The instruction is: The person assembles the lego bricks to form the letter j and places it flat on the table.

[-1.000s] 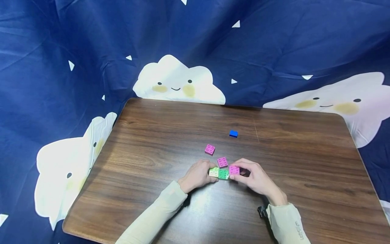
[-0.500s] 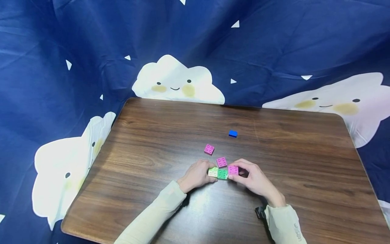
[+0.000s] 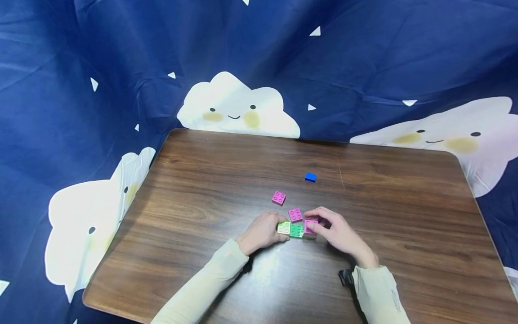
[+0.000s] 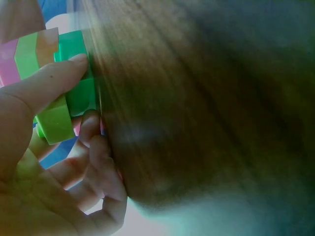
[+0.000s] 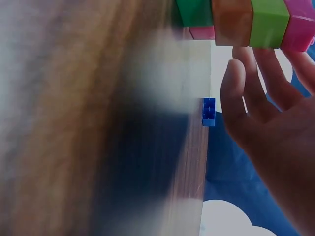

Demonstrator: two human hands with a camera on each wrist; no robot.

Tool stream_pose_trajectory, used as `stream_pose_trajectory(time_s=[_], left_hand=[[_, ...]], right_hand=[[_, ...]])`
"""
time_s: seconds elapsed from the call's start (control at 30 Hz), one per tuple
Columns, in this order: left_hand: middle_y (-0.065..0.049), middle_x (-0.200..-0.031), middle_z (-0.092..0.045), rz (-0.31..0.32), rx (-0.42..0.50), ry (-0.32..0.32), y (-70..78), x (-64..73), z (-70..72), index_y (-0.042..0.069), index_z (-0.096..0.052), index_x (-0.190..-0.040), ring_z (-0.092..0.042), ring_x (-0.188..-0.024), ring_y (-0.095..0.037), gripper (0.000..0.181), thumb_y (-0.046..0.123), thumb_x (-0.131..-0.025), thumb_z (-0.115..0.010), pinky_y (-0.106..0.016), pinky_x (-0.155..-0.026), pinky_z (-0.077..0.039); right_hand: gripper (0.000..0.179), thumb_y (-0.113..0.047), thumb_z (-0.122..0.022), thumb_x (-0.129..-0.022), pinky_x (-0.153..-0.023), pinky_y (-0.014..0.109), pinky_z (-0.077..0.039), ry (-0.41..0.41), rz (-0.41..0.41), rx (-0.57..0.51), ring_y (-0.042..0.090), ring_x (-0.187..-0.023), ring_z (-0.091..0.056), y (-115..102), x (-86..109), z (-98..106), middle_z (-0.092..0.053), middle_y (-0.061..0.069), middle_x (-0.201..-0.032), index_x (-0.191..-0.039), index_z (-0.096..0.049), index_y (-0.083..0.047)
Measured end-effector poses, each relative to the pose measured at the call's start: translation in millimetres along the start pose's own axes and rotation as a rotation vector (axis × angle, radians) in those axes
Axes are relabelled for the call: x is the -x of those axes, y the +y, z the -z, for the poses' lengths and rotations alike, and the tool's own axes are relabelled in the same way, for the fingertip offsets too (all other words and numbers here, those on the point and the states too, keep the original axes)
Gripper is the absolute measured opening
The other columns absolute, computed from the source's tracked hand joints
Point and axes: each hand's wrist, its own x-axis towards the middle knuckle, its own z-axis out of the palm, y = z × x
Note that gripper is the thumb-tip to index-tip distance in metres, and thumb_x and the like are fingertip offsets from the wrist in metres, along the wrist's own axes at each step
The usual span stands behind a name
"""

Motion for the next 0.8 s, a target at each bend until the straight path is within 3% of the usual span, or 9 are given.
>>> stream_pose_trajectory(time_s=[0.13, 0.23, 0.43, 0.8], left_hand=[[0.008, -0.09, -0.069, 0.008, 0.003, -0.001, -0.2, -0.5, 0.2, 0.02, -0.072, -0.103, -0.059, -0.084, -0.01, 0.033, 0.033, -0.075, -0.081, -0.023, -0.071, -0.046], [0.008, -0.09, -0.069, 0.01, 0.007, -0.002, -0.6, -0.7, 0.3, 0.02, -0.072, -0.103, -0.059, -0.083, -0.009, 0.032, 0.033, -0.074, -0.081, -0.022, -0.07, -0.045], [0.008, -0.089, -0.069, 0.008, 0.009, 0.0, -0.1, -0.7, 0.4, 0.02, -0.073, -0.102, -0.059, -0.081, -0.008, 0.032, 0.032, -0.074, -0.081, -0.021, -0.068, -0.045], [0.008, -0.086, -0.067, 0.006, 0.011, -0.004, 0.3, -1.3, 0.9, 0.021, -0.073, -0.1, -0.057, -0.078, -0.008, 0.03, 0.032, -0.074, -0.081, -0.021, -0.066, -0.043]], right_hand=[[0.028, -0.026, -0.052, -0.1, -0.094, 0.036, -0.046, 0.0, -0.089, -0.002, 0.015, -0.108, -0.059, 1.8, -11.3, 5.1, -0.068, 0.001, -0.114, -0.118, -0.066, -0.011], [0.03, -0.03, -0.054, -0.099, -0.089, 0.036, -0.046, -0.02, -0.126, -0.009, 0.017, -0.104, -0.059, 4.4, -21.3, 9.2, -0.068, 0.002, -0.112, -0.119, -0.065, -0.011], [0.032, -0.023, -0.067, -0.09, -0.076, 0.025, -0.047, -0.12, -0.112, -0.001, 0.013, -0.087, -0.058, 13.9, -43.2, 14.3, -0.068, 0.005, -0.102, -0.118, -0.064, -0.006], [0.036, -0.02, -0.073, -0.084, -0.081, 0.029, -0.045, -0.321, -0.138, 0.021, 0.021, -0.094, -0.056, 19.7, -66.2, 16.7, -0.065, 0.01, -0.109, -0.116, -0.064, -0.006]])
